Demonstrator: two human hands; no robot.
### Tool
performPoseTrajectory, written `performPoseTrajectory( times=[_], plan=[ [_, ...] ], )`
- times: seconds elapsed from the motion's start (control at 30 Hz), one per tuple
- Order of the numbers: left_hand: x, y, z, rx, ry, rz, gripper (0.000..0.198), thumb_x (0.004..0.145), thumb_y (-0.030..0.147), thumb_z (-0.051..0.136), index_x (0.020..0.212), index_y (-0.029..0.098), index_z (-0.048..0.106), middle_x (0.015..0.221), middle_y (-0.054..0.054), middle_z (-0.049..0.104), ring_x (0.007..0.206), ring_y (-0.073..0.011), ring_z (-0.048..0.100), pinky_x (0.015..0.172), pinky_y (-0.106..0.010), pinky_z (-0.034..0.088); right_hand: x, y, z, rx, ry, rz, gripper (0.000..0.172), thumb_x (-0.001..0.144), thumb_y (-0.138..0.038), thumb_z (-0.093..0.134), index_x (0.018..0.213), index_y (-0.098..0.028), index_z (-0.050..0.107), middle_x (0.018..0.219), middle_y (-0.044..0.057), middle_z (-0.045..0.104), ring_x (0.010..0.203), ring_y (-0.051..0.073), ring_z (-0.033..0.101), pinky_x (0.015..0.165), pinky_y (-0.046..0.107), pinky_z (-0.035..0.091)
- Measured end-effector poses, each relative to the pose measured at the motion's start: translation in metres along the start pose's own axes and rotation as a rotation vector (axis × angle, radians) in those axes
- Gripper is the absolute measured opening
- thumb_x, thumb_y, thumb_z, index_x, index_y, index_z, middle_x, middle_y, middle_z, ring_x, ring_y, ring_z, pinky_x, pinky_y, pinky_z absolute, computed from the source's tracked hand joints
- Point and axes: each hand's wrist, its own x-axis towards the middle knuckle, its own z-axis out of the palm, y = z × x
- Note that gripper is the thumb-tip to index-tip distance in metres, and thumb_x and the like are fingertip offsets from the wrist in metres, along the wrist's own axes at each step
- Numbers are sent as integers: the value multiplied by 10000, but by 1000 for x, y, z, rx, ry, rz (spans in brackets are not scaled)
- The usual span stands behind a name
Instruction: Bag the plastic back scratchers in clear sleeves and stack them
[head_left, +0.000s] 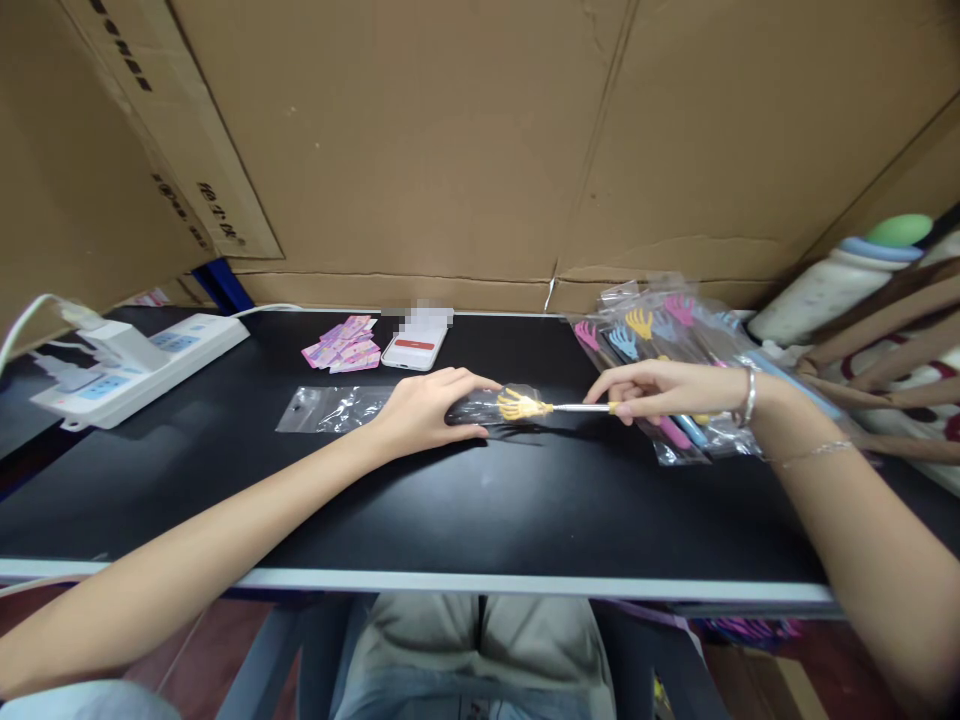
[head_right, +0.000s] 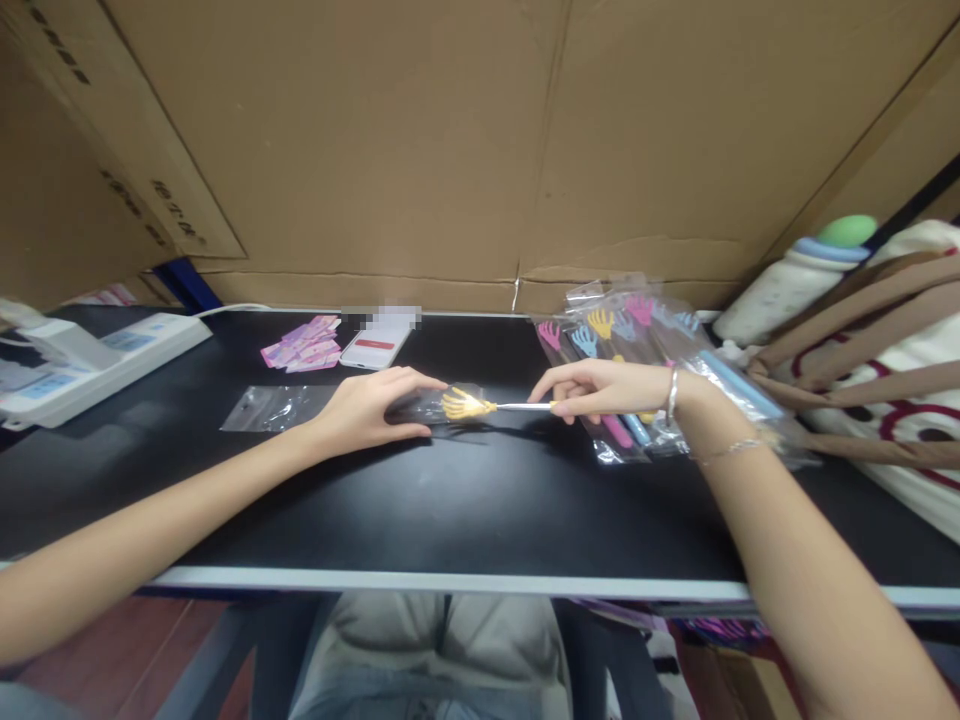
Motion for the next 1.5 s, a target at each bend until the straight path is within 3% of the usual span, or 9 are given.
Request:
performPoseTrajectory(
  times=[0.17,0.43,0.83,1.17,1.37,1.5],
  plan=[
    [0,-1,1,-11,8,6,462,811,509,611,1222,311,535,1149,10,639,1010,-168,610,721,-236,437,11,0,4,-36,5,-78,438,828,-489,568,1139,-186,623,732,26,624,647,125,578,545,228,485],
    [-1,-2,2,-29,2,5,442,823,493,605,1221,310,543,1133,6,638,984,-155,614,739,-231,451,23,1,14,0,30,-143,448,829,-487,568,1142,-172,625,746,29,645,678,126,590,569,232,490],
    [-1,2,2,2,32,16,415,810,431,648,1201,308,585,1047,6,674,908,-146,626,692,-219,449,37,-6,31,49,79,-164,532,805,-544,576,1154,-145,630,738,44,668,647,126,599,587,254,489],
    [0,-3,5,50,124,86,365,849,415,609,1194,296,598,1061,15,691,925,-139,635,705,-227,457,47,-10,48,124,180,-174,500,768,-534,625,1065,-132,614,724,35,664,587,103,571,563,240,469],
    [1,-2,-5,85,122,156,481,837,480,600,1252,240,557,1210,-37,642,1072,-183,590,866,-280,468,45,-8,44,121,157,-185,501,763,-543,631,1051,-136,588,741,40,671,604,114,588,588,260,483],
    [1,-3,-19,150,119,131,587,807,547,605,1296,235,522,1278,-58,601,1138,-227,559,936,-335,437,40,-7,36,107,185,-168,480,746,-540,648,1000,-137,587,729,39,669,607,113,588,589,259,477]
  ],
)
